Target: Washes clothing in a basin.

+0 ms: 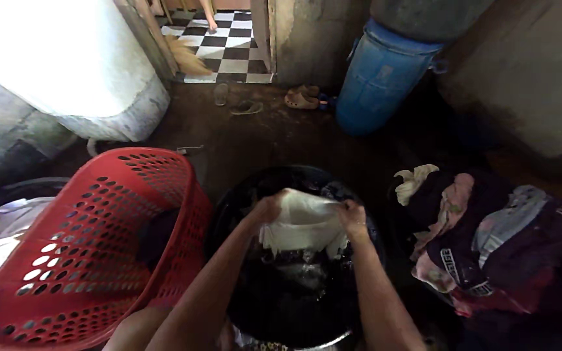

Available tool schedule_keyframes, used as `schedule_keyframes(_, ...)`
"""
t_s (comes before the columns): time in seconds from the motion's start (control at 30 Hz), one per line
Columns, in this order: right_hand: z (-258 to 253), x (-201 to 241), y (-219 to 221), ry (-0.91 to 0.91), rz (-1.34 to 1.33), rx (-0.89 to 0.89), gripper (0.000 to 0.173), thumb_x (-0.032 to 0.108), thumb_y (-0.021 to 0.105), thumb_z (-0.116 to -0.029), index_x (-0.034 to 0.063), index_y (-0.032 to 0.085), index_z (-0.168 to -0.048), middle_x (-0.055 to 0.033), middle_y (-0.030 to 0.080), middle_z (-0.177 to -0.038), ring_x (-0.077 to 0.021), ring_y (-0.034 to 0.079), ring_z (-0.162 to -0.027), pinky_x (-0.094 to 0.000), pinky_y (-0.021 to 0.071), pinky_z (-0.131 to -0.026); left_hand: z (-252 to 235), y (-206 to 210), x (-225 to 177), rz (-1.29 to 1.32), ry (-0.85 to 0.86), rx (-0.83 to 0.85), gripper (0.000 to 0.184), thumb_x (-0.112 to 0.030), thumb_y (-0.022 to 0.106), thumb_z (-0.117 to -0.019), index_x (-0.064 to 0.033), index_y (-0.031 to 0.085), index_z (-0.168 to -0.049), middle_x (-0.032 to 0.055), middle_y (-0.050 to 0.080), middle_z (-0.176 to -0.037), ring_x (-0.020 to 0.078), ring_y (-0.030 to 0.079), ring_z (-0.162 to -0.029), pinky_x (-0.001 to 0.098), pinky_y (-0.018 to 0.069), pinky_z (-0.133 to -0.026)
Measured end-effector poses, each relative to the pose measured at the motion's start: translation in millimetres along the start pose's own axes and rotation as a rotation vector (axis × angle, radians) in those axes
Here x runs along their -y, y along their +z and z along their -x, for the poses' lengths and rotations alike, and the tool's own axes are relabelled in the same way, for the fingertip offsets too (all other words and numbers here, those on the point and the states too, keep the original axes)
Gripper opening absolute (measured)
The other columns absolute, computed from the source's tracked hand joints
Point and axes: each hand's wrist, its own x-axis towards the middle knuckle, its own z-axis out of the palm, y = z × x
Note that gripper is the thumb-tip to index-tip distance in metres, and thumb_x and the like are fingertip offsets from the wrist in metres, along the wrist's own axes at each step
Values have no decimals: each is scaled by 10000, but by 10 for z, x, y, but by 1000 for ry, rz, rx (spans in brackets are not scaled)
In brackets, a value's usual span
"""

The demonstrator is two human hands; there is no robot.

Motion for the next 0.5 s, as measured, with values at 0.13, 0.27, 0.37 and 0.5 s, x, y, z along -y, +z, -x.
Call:
schedule_keyframes(0.13,259,641,-461,-345,-130,-296,191,74,730,-928,-64,690,-1054,-177,690,-888,-233,645,-761,-443,550,-740,486,-406,-536,56,244,-349,575,60,491,-1002,-60,414,-1559,270,598,-1389,435,621,-1223,601,479,-1027)
schedule_keyframes(0.27,525,989,-633,-803,-139,-715,230,176,669,-969,-46,684,-1026,-96,677,-859,-48,626,-745,-203,531,-715,854,-568,-783,42,559,-762,499,63,476,-942,10,559,-1431,206,667,-1321,247,673,-1188,401,534,-1000)
schedule_keyframes(0.37,425,961,-545,-982,-49,-893,294,215,602,-1003,-66,685,-1038,-169,643,-929,-178,641,-848,-269,535,-782,778,-487,-798,57,689,-986,434,64,481,-901,50,636,-1307,210,696,-1168,177,680,-998,268,538,-855)
schedule_keyframes(0.5,246,540,-207,-572,152,-512,313,159,592,-999,-67,680,-1197,-283,685,-1111,-427,702,-949,-595,564,-794,386,-155,-419,-5,461,-676,487,60,528,-957,14,543,-1442,271,653,-1268,407,676,-1115,570,549,-942)
